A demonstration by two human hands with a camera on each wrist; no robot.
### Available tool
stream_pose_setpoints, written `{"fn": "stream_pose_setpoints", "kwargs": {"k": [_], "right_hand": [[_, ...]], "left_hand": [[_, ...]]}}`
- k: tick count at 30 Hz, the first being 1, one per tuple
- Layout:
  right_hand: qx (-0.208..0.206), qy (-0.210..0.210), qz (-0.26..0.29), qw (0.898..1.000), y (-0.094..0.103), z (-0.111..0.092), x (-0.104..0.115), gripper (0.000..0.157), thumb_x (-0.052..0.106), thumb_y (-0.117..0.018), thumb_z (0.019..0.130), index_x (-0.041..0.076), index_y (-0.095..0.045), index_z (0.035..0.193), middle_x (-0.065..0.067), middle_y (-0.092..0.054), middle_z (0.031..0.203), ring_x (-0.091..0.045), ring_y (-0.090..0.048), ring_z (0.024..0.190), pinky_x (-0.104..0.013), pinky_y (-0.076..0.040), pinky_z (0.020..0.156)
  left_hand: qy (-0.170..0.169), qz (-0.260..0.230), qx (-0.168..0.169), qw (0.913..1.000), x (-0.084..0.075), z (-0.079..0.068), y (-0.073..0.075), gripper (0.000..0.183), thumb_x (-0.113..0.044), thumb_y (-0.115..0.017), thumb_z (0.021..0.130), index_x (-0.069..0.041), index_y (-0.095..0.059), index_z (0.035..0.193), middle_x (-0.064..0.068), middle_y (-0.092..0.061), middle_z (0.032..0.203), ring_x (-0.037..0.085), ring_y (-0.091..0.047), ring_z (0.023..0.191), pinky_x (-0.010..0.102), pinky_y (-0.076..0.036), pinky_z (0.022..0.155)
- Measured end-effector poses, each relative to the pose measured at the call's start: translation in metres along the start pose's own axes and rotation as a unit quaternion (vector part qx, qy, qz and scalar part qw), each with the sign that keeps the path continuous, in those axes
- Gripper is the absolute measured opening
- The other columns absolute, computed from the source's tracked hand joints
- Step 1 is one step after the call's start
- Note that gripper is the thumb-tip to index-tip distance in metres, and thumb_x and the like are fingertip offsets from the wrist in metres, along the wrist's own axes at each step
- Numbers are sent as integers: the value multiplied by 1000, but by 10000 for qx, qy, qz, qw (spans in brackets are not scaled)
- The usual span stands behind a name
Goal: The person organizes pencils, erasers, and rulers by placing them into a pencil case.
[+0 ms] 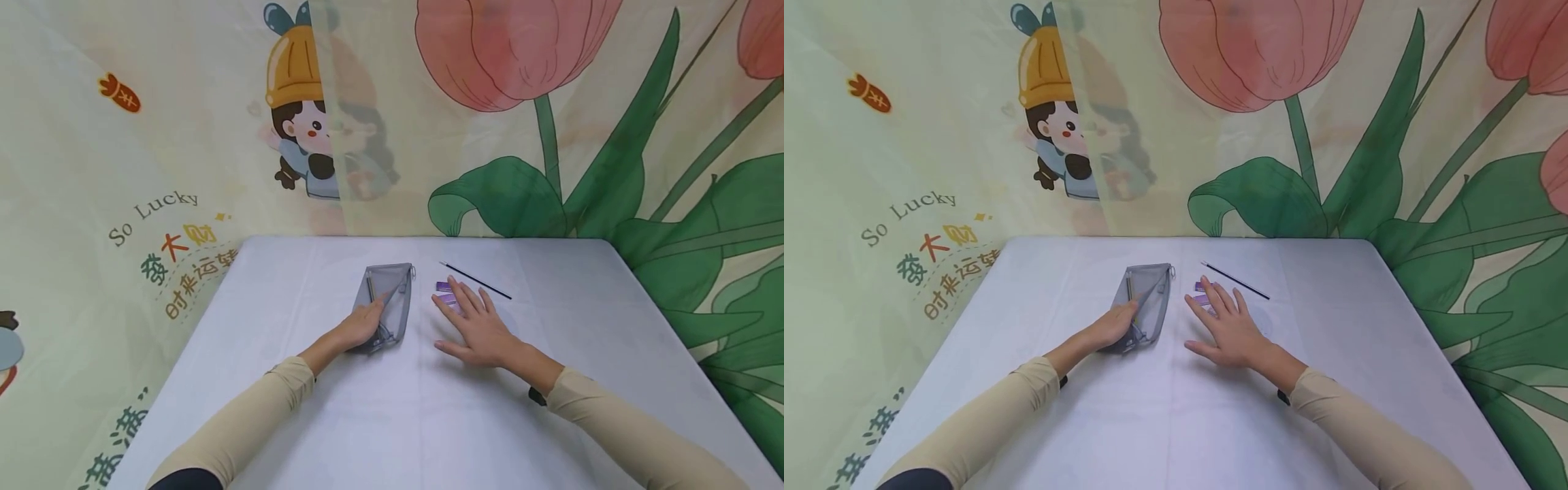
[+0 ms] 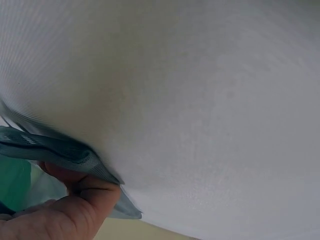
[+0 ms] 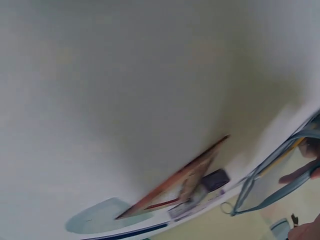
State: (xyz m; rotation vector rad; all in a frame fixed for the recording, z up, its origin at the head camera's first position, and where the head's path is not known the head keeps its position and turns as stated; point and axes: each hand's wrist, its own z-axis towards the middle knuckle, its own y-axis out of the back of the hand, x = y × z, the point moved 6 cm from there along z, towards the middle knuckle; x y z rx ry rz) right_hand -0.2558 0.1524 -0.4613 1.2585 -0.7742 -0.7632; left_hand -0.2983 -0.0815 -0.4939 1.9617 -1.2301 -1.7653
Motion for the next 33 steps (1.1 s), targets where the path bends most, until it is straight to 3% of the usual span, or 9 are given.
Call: {"fn": "stream_pose_setpoints", "kwargs": {"k": [9,18,28,33], "right_hand": [[57,-308,-278,9991,-3,-14,-32,87,68,-50,89,26,-21,159,-13,3,168,-40,-8,152,-70,-4,117],[96,-785,78,9968,-2,-22,-61,83,63,-51,93,24,-21,159,-14,5,167,-42,-9,151,-70,-1,117],[86,-1179,143,9929,-3,-29,-99,83,63,-48,94,20,-20,159,-17,4,167,-47,-15,147,-74,-7,114],[96,-1380,265,9900,-2,-30,-113,82,61,-48,95,19,-18,160,-20,5,166,-52,-13,146,-76,-11,111]], "left_hand": [[18,71,151,9999,1,1,-2,57,-46,-10,106,-28,-17,160,18,-25,162,41,-19,150,61,-16,120],[-13,235,-5,9997,1,0,-1,54,-45,-11,107,-33,-11,160,31,-32,155,47,-33,142,66,-30,112],[65,335,-37,9994,0,-2,-1,54,-47,-10,106,-38,-10,159,30,-24,159,49,-25,146,72,-25,111],[148,368,-41,9992,2,-1,-2,53,-48,-10,106,-41,-10,158,31,-25,158,49,-29,144,72,-29,109]]}}
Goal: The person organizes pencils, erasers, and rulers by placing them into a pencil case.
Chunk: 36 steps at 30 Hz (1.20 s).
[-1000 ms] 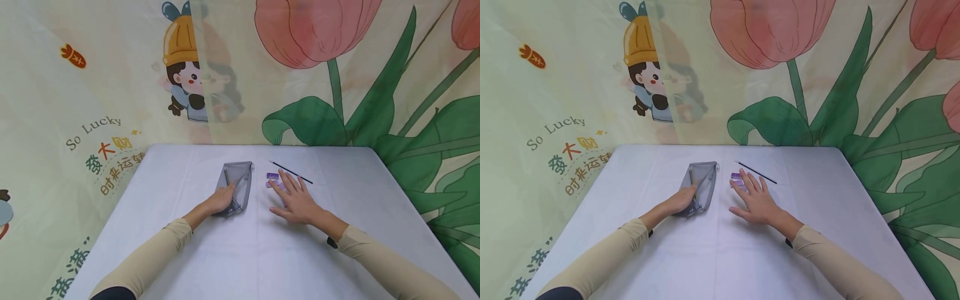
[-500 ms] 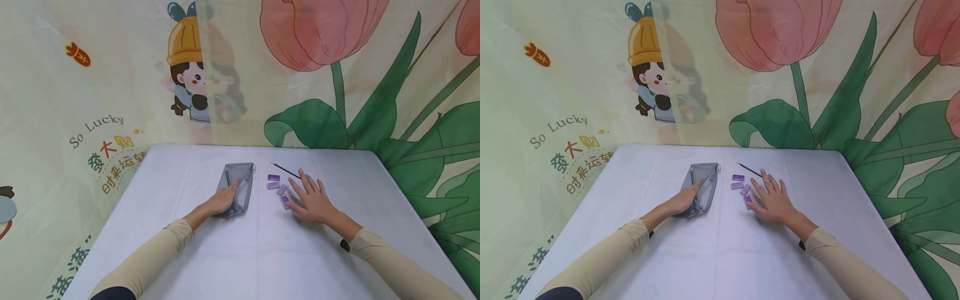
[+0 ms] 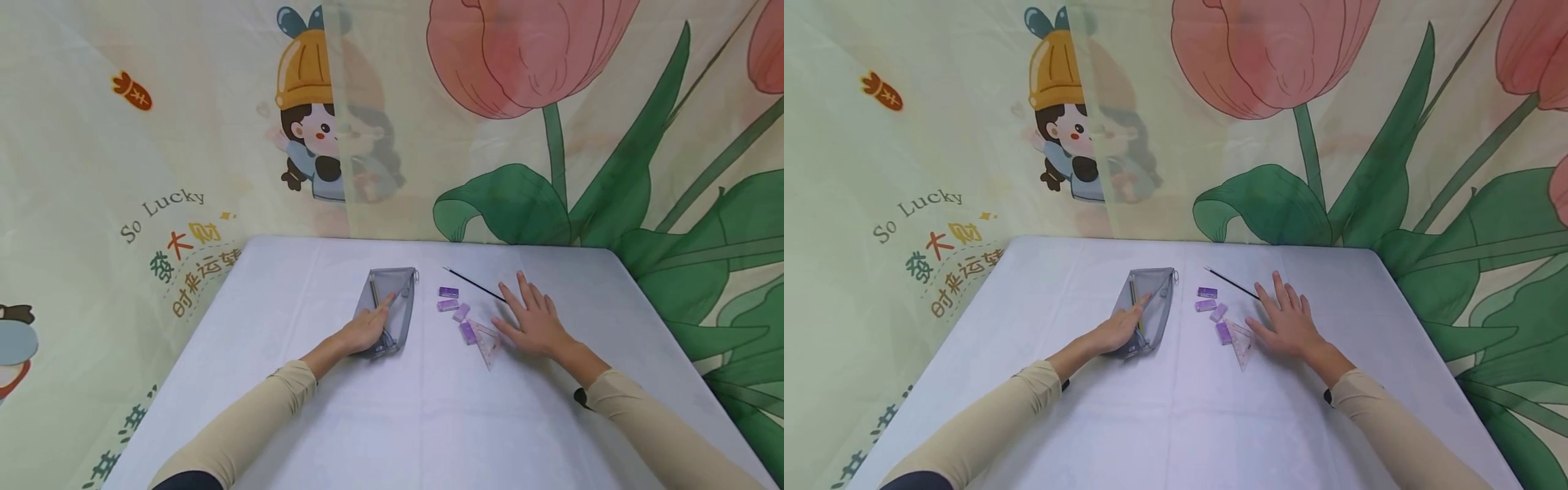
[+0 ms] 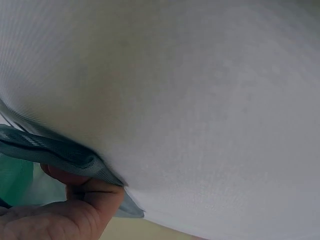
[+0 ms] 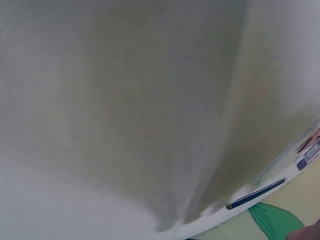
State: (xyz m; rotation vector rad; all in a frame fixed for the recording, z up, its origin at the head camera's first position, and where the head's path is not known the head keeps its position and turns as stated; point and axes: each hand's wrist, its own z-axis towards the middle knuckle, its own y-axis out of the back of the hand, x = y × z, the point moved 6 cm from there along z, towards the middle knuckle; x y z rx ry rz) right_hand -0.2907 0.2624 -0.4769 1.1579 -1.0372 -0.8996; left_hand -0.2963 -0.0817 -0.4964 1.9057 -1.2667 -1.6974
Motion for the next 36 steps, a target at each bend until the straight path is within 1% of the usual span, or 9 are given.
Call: {"fn": "stream_pose_setpoints", "kwargs": {"k": [8,11,16,19,23,26,30,33,36], "right_hand": [[220,19,33,9998,3,15,-14,90,65,-50,93,16,-14,160,-24,3,165,-53,-22,143,-77,-20,109],[291,29,4,9996,2,20,-19,94,68,-51,91,17,-14,160,-24,3,165,-53,-20,144,-77,-21,108],[459,-42,63,9989,-5,24,-26,91,67,-49,92,13,-18,159,-24,2,165,-52,-13,146,-77,-12,110],[585,-124,187,9980,-10,26,-29,87,65,-44,96,8,-23,157,-25,-3,164,-52,-12,146,-75,-9,112],[418,-188,723,9963,-9,33,-33,80,56,-49,98,2,-29,154,-29,-19,160,-53,-19,144,-71,-18,114],[310,-367,1466,9880,-7,41,-37,77,48,-57,97,2,-30,152,-30,-33,151,-49,-34,136,-67,-32,109],[449,-843,2273,9691,-10,47,-46,74,43,-63,96,0,-33,148,-27,-48,133,-41,-50,117,-56,-48,98],[581,-1166,2387,9623,-15,49,-52,65,42,-64,96,-1,-43,141,-22,-56,119,-33,-53,104,-43,-52,88],[656,-1283,2325,9619,-19,51,-54,54,37,-66,95,-1,-53,131,-17,-58,108,-28,-52,96,-34,-49,80]], "left_hand": [[11,62,-24,10000,1,0,3,53,-49,-9,105,-42,-10,158,29,-26,159,49,-29,144,72,-30,108],[-1,25,-46,10000,1,0,3,53,-49,-9,105,-42,-10,158,30,-27,158,50,-31,143,73,-31,106],[23,89,-56,9999,3,-2,3,54,-49,-7,105,-40,-9,158,30,-29,157,50,-37,139,71,-35,105],[16,130,1,9999,3,-3,3,54,-48,-7,105,-40,-9,158,30,-29,157,50,-38,139,71,-36,104],[-60,45,63,10000,0,-2,3,53,-48,-9,106,-41,-9,158,32,-28,156,51,-36,139,71,-34,106],[-112,-10,70,9999,0,-1,3,53,-48,-10,106,-41,-9,158,32,-29,155,50,-37,139,71,-34,105],[-152,-4,97,9998,-2,-1,3,53,-47,-9,106,-39,-9,159,27,-28,158,47,-33,143,71,-32,107],[-156,-2,125,9998,-2,0,1,54,-48,-8,106,-39,-9,159,26,-28,158,46,-33,143,72,-33,106],[-129,-24,128,9998,-1,1,0,54,-49,-9,106,-39,-10,159,28,-29,157,48,-35,141,72,-34,104]]}}
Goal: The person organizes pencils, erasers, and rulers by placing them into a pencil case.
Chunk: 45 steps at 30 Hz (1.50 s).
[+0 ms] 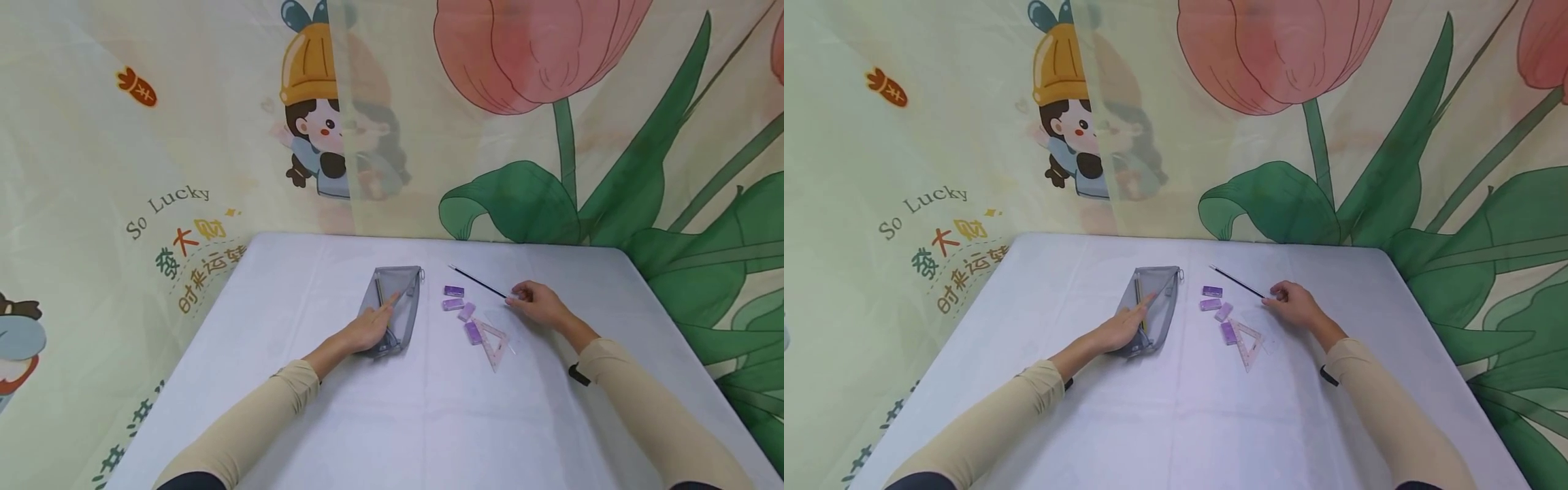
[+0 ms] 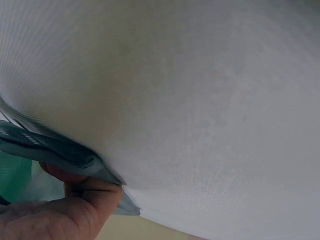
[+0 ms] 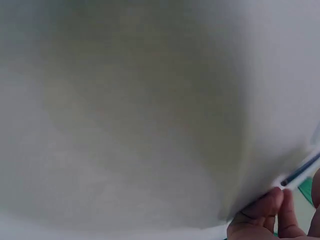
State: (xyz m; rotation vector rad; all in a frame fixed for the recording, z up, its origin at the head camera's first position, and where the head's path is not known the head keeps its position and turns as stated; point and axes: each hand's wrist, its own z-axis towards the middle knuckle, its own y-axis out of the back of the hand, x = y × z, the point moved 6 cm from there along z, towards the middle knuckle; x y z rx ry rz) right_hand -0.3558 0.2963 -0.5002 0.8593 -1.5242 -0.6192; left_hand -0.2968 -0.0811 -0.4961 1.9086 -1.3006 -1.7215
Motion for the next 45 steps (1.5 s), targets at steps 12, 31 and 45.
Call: {"fn": "stream_pose_setpoints", "kwargs": {"k": [12,31,45], "right_hand": [[-195,75,-215,9995,3,0,8,30,23,-71,93,0,-63,111,-11,-59,93,-25,-53,88,-30,-46,73],[154,241,-557,9980,-5,-5,10,26,18,-64,97,-3,-62,113,-13,-62,95,-25,-54,87,-30,-50,74],[101,301,-307,9990,-3,-16,11,26,15,-60,92,-6,-65,106,-13,-65,90,-22,-57,80,-27,-50,67]], "left_hand": [[128,121,-113,9998,1,1,5,53,-51,-9,105,-45,-7,157,30,-30,156,50,-42,135,68,-36,106],[104,-125,-2,9999,2,1,0,52,-49,-12,106,-43,-10,157,28,-29,157,45,-37,141,68,-34,108],[291,-17,-85,9995,2,0,-1,51,-50,-13,105,-46,-11,157,31,-35,152,47,-49,129,65,-41,103]]}}
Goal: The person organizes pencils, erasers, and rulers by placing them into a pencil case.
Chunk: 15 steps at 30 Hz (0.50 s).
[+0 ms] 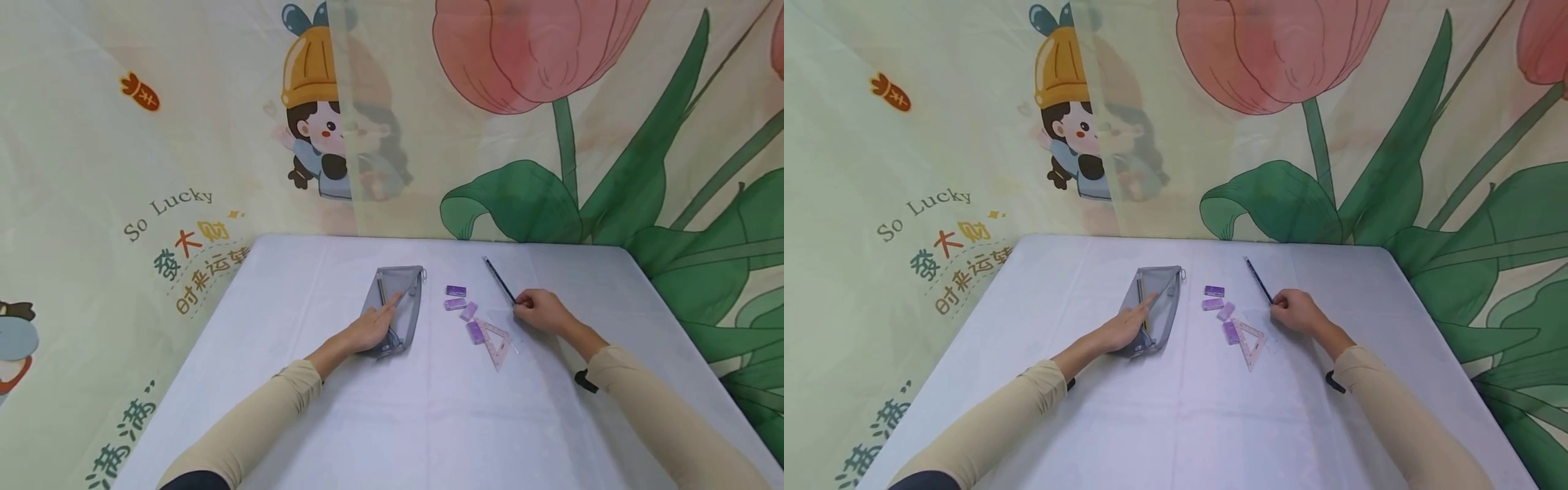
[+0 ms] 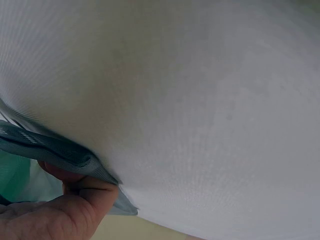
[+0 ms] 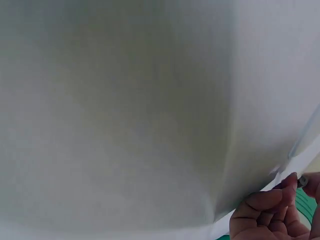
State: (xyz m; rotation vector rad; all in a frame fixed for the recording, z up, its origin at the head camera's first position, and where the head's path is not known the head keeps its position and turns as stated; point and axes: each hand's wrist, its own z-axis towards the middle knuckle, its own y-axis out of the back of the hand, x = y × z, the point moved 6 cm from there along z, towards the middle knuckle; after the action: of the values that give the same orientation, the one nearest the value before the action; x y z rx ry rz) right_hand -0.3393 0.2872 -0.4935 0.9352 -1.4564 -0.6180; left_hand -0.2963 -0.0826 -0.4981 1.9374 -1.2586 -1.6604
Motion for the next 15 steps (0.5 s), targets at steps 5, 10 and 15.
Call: {"fn": "stream_pose_setpoints", "kwargs": {"k": [5,10,15], "right_hand": [[-417,49,576,9975,3,-11,4,27,15,-61,94,-8,-65,108,-16,-66,91,-21,-57,78,-26,-49,62],[-487,-220,1184,9915,-4,-20,18,29,16,-61,95,-7,-64,112,-18,-65,98,-22,-56,84,-24,-49,66],[-554,-226,1209,9909,-16,-28,39,26,16,-61,94,-5,-65,108,-14,-65,92,-20,-55,80,-25,-50,62]], "left_hand": [[-20,-12,31,10000,-1,0,-1,51,-49,-13,106,-45,-12,157,31,-34,153,49,-46,132,66,-39,105],[-34,-21,16,10000,-2,-1,0,51,-48,-14,106,-43,-13,157,31,-31,154,51,-44,133,68,-37,105],[-54,-52,-43,10000,-3,0,-1,52,-48,-13,106,-42,-15,157,32,-35,151,49,-48,128,68,-40,101]]}}
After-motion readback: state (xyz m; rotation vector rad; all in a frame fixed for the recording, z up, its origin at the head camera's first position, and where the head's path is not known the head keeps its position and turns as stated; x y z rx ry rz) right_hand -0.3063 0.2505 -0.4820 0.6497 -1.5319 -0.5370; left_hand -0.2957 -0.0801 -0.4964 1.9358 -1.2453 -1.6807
